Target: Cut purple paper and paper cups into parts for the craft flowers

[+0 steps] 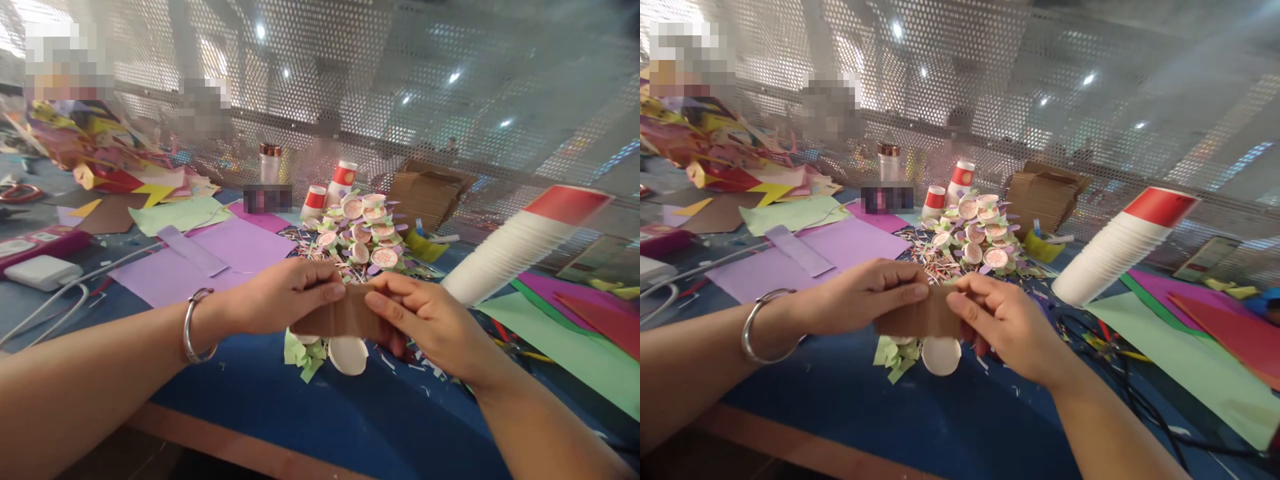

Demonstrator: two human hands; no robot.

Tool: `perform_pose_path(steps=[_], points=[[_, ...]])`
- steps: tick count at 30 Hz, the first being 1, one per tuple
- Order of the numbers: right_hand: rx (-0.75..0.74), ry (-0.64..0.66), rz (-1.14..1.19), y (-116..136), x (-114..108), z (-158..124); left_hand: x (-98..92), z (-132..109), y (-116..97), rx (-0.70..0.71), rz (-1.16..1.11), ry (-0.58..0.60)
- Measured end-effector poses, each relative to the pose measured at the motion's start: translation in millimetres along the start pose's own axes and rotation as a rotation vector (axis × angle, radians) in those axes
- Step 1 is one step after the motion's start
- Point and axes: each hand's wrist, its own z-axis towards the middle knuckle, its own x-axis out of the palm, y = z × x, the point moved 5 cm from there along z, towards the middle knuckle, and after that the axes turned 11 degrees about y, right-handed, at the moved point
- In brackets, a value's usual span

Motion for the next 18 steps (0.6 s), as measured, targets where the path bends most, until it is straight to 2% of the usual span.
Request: perform_pose_path(steps=[2, 4, 8, 12, 18], points=[[0.05, -0.074, -0.174, -4.7, -13.0, -1.6, -12.2, -3.1, 13.3, -0.068, -0.092, -0.161], [0.137, -0.05, -0.351, -13.2, -19.0, -1.1, -20.5, -5.2, 29.2, -0.131, -0.285, -0.273], [0.288, 0.119, -0.658, -27.9, -14.6, 1.7, -27.4, -5.0, 44.6, -0.137, -0.387, -0.392], [0.282, 0.156, -0.772, -27.9, -7.3, 2.8, -22.5, -3.1, 44.6, -0.133, -0.464, -0.408], [0.269, 0.117, -0.907, -25.4, -3.0, 3.5, -15.7, -2.9, 39.9, -0.131, -0.634, -0.387]])
